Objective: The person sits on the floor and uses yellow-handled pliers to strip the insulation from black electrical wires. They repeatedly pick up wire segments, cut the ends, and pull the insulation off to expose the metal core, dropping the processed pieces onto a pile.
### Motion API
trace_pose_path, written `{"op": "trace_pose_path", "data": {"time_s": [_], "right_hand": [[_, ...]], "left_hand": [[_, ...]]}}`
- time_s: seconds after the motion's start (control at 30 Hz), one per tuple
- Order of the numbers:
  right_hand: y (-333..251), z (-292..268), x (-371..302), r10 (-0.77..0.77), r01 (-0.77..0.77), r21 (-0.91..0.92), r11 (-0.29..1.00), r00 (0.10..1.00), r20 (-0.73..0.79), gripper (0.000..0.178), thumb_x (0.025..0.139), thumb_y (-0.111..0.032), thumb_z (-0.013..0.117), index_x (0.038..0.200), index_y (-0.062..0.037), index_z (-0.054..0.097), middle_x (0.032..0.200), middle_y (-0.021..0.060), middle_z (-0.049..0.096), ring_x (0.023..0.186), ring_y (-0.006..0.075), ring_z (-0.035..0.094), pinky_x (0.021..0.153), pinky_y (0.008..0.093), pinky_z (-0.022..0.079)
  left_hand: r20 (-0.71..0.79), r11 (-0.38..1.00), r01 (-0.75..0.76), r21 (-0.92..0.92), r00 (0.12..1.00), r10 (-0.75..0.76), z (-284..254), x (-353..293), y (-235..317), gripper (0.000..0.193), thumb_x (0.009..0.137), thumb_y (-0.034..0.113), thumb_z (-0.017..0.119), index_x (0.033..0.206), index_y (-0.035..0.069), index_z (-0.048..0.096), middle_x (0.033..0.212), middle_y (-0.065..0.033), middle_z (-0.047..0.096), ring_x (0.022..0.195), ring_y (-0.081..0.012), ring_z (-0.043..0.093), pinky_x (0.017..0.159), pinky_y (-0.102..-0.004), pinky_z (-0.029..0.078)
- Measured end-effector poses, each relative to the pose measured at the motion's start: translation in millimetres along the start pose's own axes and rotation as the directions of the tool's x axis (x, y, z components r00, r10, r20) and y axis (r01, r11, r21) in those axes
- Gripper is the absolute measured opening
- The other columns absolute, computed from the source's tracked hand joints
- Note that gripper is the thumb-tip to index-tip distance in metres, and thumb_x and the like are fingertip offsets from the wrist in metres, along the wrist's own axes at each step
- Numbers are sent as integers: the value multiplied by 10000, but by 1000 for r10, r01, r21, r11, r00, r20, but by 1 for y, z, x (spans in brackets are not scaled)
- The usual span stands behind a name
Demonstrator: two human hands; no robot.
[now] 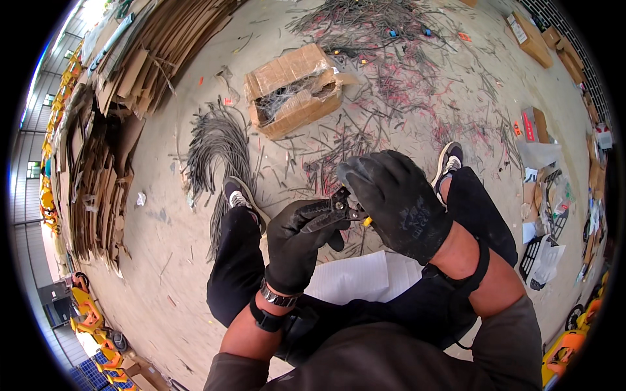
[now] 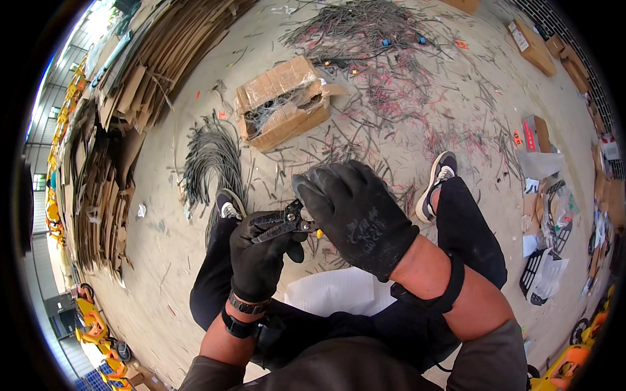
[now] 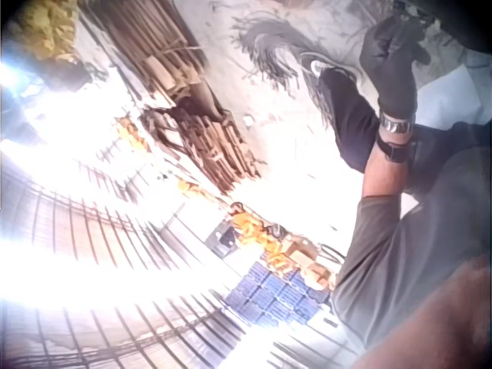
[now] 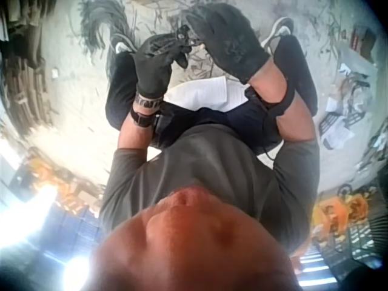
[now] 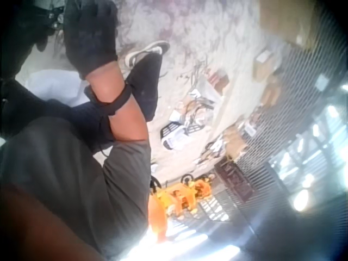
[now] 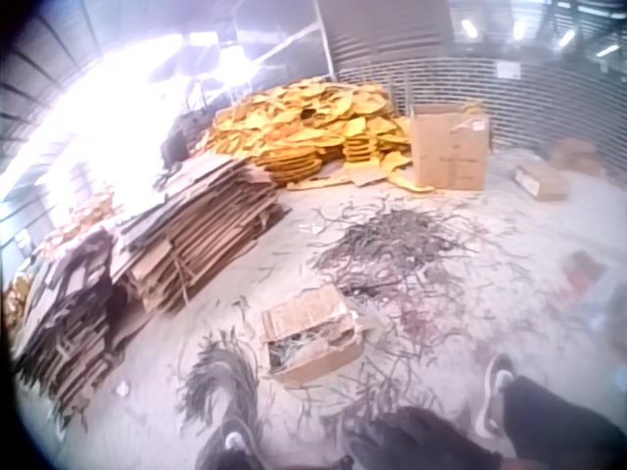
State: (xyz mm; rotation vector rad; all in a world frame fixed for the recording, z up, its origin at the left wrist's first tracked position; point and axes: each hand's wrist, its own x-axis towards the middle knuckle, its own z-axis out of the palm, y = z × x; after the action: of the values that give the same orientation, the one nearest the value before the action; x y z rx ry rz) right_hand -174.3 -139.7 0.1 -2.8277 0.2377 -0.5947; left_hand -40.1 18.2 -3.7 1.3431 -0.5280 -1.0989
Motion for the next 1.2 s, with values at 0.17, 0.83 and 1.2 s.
{"op": "trace_pose_path", "data": {"time_s": [0.17,0.83,1.2], "right_hand": [[0,2,0,-16,15,-10,1000,1000,-5,440,809,-124,554,1234,-13,548,1152,151,568,1099,303,535,946,447,433],[-1,-1,1,-15,15,1,1000,1000,-2,486,760,-76,586,1239,-2,553,959,123,537,911,301,537,797,429,472],[-3,0,-5,-9,11,-62,998,999,40,454,790,-104,567,1239,-36,553,926,99,511,881,265,514,723,410,467]], "left_hand": [[-78,996,-88,-6,993,87,7,-1,-3,148,880,33,605,970,-84,616,775,-117,682,596,-160,649,549,-256,509],[-4,999,-36,17,999,36,2,-3,4,190,902,64,584,1024,-78,610,813,-130,685,631,-149,632,587,-264,500],[-93,984,76,-159,991,-92,5,-3,4,212,887,101,591,1003,-73,628,763,-120,668,577,-148,606,541,-259,490]]}}
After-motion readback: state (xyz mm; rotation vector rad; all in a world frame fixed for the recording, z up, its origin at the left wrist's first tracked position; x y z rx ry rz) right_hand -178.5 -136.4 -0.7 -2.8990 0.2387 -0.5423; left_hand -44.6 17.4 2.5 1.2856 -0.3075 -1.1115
